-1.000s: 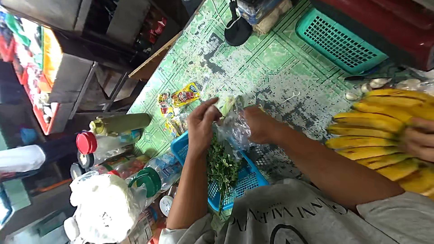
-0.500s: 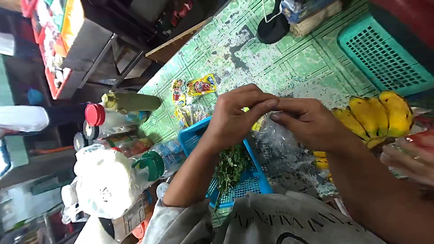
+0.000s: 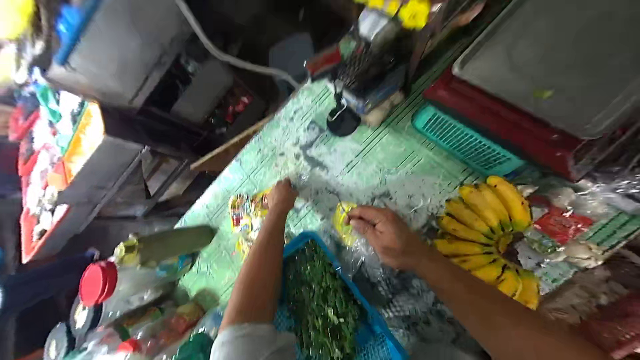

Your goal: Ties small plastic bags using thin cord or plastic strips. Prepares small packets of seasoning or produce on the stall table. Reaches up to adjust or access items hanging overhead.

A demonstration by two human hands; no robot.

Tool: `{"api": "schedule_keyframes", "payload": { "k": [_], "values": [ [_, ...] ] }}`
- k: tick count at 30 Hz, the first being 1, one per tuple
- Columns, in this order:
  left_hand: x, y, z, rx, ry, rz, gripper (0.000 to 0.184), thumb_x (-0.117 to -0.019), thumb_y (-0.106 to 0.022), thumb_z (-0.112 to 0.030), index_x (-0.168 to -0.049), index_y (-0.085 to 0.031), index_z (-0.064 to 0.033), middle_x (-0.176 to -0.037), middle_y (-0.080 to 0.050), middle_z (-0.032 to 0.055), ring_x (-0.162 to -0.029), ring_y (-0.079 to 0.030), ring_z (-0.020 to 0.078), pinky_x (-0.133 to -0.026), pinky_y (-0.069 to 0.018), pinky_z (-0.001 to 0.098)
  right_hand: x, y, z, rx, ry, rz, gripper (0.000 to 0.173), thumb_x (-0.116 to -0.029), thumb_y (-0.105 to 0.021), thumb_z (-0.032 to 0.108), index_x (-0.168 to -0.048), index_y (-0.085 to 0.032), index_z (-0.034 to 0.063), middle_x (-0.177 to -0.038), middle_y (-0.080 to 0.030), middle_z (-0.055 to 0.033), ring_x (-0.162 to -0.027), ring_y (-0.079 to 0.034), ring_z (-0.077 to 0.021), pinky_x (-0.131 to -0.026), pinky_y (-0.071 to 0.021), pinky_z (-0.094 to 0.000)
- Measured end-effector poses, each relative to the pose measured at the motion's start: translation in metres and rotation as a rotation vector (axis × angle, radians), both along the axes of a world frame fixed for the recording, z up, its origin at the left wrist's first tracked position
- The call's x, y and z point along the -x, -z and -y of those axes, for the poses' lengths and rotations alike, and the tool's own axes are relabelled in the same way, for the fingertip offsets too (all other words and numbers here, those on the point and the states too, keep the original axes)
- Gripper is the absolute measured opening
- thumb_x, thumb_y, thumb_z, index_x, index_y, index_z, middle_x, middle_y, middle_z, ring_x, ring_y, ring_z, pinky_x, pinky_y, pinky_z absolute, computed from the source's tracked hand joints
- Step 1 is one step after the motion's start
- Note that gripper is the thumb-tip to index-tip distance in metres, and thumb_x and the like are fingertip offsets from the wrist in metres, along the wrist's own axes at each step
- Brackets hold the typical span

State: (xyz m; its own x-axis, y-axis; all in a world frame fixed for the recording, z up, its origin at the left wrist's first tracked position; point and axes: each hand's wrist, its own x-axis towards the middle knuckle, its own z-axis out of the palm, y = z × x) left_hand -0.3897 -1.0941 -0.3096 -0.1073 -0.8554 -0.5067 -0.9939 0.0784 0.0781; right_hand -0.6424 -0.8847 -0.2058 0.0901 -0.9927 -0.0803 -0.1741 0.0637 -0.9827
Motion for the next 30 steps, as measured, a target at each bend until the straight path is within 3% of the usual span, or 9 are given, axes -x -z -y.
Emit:
{"api": "schedule_keyframes", "payload": {
  "k": [3, 5, 8, 10, 12, 15, 20, 27, 30],
  "values": [
    [-0.005, -0.005, -0.004, 0.031, -0.136, -0.091, 0.035, -0.1036, -0.051, -0.028, -0.123, -0.068, -0.0037, -0.124, -0.068, 0.0233, -0.117, -0.064, 0.0438, -0.097, -0.0489, 0.0686, 0.002, 0.002, 0.000, -0.025, 0.004, 0.021, 0.028, -0.1067, -0.047, 0.021, -0.110, -0.072, 0.0074, -0.099, -0.071, -0.0049, -0.088, -0.066, -0.0101, -0.082, -0.0555, -0.0307],
    [-0.015, -0.025, -0.005, 0.143, -0.280, -0.343, 0.036, -0.1059, -0.048, -0.024, -0.119, -0.066, 0.0038, -0.109, -0.070, 0.0251, -0.102, -0.069, 0.0398, -0.091, -0.0531, 0.0626, 0.004, 0.000, 0.004, -0.042, -0.013, -0.018, 0.029, -0.1071, -0.047, 0.023, -0.111, -0.071, 0.0071, -0.100, -0.071, -0.0065, -0.090, -0.066, -0.0124, -0.084, -0.0555, -0.0332],
    [-0.036, -0.056, -0.024, 0.300, -0.554, -0.870, 0.030, -0.1075, -0.043, -0.014, -0.120, -0.057, 0.0094, -0.105, -0.071, 0.0200, -0.093, -0.072, 0.0254, -0.086, -0.0593, 0.0454, -0.001, -0.005, 0.011, -0.106, -0.082, -0.115, 0.032, -0.1083, -0.045, 0.026, -0.114, -0.070, 0.0063, -0.099, -0.071, -0.0100, -0.091, -0.068, -0.0199, -0.085, -0.0556, -0.0421],
    [-0.047, -0.073, -0.039, 0.335, -0.682, -1.200, 0.029, -0.1089, -0.035, -0.017, -0.121, -0.052, 0.0039, -0.104, -0.072, 0.0163, -0.096, -0.072, 0.0246, -0.086, -0.0588, 0.0443, -0.008, -0.002, 0.014, -0.119, -0.141, -0.153, 0.033, -0.1087, -0.045, 0.027, -0.114, -0.071, 0.0072, -0.097, -0.071, -0.0100, -0.089, -0.068, -0.0215, -0.084, -0.0555, -0.0450],
    [-0.046, -0.097, -0.051, 0.346, -0.743, -1.374, 0.027, -0.1101, -0.032, -0.018, -0.120, -0.050, -0.0015, -0.103, -0.072, 0.0135, -0.098, -0.071, 0.0259, -0.088, -0.0585, 0.0453, -0.017, -0.002, 0.018, -0.101, -0.174, -0.171, 0.031, -0.1088, -0.046, 0.026, -0.112, -0.071, 0.0077, -0.092, -0.070, -0.0092, -0.086, -0.067, -0.0219, -0.081, -0.0552, -0.0464],
    [-0.019, -0.135, -0.072, 0.337, -0.794, -1.469, 0.023, -0.1123, -0.033, -0.020, -0.115, -0.052, -0.0078, -0.093, -0.074, 0.0104, -0.086, -0.074, 0.0244, -0.079, -0.0620, 0.0420, -0.029, -0.008, 0.022, -0.111, -0.207, -0.179, 0.029, -0.1089, -0.048, 0.027, -0.109, -0.072, 0.0107, -0.090, -0.070, -0.0062, -0.083, -0.067, -0.0191, -0.078, -0.0546, -0.0449],
    [0.023, -0.174, -0.103, 0.275, -0.651, -1.485, 0.023, -0.1122, -0.036, -0.022, -0.101, -0.055, -0.0132, -0.086, -0.071, 0.0051, -0.082, -0.073, 0.0188, -0.077, -0.0611, 0.0372, -0.036, -0.013, 0.021, -0.107, -0.194, -0.129, 0.026, -0.1087, -0.049, 0.025, -0.106, -0.070, 0.0101, -0.080, -0.065, -0.0051, -0.074, -0.062, -0.0177, -0.071, -0.0528, -0.0416],
    [0.026, -0.178, -0.123, 0.295, -0.442, -1.526, 0.025, -0.1119, -0.032, -0.017, -0.103, -0.055, -0.0119, -0.094, -0.075, 0.0091, -0.095, -0.075, 0.0242, -0.090, -0.0602, 0.0425, -0.031, -0.013, 0.016, -0.149, -0.178, -0.086, 0.026, -0.1095, -0.048, 0.027, -0.108, -0.070, 0.0123, -0.077, -0.061, -0.0025, -0.068, -0.058, -0.0137, -0.067, -0.0504, -0.0368],
    [0.020, -0.171, -0.121, 0.318, -0.473, -1.535, 0.021, -0.1107, -0.036, -0.017, -0.104, -0.056, -0.0139, -0.094, -0.072, 0.0041, -0.092, -0.072, 0.0193, -0.089, -0.0593, 0.0415, -0.029, -0.012, 0.014, -0.125, -0.176, -0.069, 0.025, -0.1090, -0.049, 0.024, -0.104, -0.070, 0.0121, -0.075, -0.059, -0.0015, -0.066, -0.056, -0.0131, -0.064, -0.0494, -0.0357]
  ]
}}
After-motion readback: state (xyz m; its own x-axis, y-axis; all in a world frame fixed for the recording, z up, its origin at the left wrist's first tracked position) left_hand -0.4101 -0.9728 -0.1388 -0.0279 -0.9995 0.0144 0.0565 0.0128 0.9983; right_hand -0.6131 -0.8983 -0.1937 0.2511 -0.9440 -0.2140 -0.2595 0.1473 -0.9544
